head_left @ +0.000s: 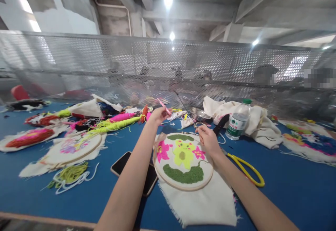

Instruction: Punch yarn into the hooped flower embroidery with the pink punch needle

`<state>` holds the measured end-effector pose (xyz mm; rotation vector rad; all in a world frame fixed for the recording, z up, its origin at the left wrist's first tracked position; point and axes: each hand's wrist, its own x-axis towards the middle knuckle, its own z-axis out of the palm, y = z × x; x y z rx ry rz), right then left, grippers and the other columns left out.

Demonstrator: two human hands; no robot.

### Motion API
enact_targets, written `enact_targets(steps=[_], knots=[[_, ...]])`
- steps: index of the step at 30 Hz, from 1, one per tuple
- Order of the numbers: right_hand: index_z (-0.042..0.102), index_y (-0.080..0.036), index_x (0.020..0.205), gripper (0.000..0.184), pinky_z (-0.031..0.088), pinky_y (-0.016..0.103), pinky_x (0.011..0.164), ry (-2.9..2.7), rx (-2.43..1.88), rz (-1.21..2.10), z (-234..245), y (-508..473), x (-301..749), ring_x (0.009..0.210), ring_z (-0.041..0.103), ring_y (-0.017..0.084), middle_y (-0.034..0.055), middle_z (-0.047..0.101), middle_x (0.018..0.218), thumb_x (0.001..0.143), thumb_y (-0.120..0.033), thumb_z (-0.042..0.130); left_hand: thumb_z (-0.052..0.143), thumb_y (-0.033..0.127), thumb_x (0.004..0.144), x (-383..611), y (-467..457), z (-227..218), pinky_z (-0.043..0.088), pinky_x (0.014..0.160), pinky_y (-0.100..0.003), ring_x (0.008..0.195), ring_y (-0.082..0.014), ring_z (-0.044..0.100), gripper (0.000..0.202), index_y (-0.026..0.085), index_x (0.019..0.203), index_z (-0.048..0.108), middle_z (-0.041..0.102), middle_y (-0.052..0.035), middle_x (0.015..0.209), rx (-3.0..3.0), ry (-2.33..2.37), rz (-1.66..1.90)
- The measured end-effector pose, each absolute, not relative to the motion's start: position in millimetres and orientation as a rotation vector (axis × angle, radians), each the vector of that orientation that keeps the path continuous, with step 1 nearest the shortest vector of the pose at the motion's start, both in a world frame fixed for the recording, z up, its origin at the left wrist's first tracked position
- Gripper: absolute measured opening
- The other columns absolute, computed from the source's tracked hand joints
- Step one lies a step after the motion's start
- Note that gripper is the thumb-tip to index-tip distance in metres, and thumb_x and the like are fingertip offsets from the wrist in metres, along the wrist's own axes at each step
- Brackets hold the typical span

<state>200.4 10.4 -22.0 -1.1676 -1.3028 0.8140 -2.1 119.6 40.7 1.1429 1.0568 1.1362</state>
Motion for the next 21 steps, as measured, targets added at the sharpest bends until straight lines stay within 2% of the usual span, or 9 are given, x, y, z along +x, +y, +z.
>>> enact_targets(steps=[2,4,8,14,21], knots=[[0.055,-0.021,0.068,0.017,0.019,0.025,0.044,-1.365,-1.230,0.663,-21,7,201,0.040,0.031,0.011,-0.0068,0.035,0.040,0.077,-0.035,0.052,0.032,0.024,0.097,-1,116,58,0.052,0.082,-0.028,0.096,-0.0147,0.062,0.031,0.009,0.104,0.058,0.061,-0.0134,0.112,1.044,0.867,1.250],[0.057,-0.021,0.067,0.017,0.022,0.026,0.049,-1.427,-1.281,0.518,-20,4,201,0.046,0.037,0.014,-0.0042,0.042,0.045,0.077,-0.034,0.052,0.023,0.022,0.098,2,110,71,0.052,0.081,-0.024,0.094,-0.0135,0.063,0.038,0.008,0.096,0.059,0.064,-0.0156,0.109,0.951,0.713,1.341],[0.057,-0.021,0.068,0.019,0.025,0.027,0.054,-1.507,-1.353,0.346,-17,2,200,0.053,0.042,0.016,-0.0017,0.048,0.052,0.081,-0.032,0.047,0.025,0.024,0.098,5,98,87,0.054,0.078,-0.023,0.087,-0.0142,0.066,0.039,0.006,0.096,0.059,0.067,-0.0158,0.101,0.808,0.537,1.463],[0.054,-0.022,0.069,0.022,0.024,0.026,0.052,-1.536,-1.415,0.260,-19,3,202,0.048,0.040,0.016,-0.0033,0.044,0.048,0.085,-0.032,0.041,0.030,0.022,0.096,-1,93,95,0.054,0.077,-0.024,0.080,-0.0154,0.067,0.033,0.004,0.107,0.055,0.069,-0.0164,0.094,0.706,0.471,1.546],[0.055,-0.021,0.071,0.023,0.025,0.026,0.053,-1.550,-1.435,0.229,-20,4,203,0.049,0.042,0.016,-0.0030,0.047,0.049,0.085,-0.032,0.040,0.029,0.020,0.097,-4,92,100,0.055,0.076,-0.024,0.072,-0.0136,0.066,0.029,0.006,0.104,0.054,0.069,-0.0119,0.084,0.672,0.455,1.585]])
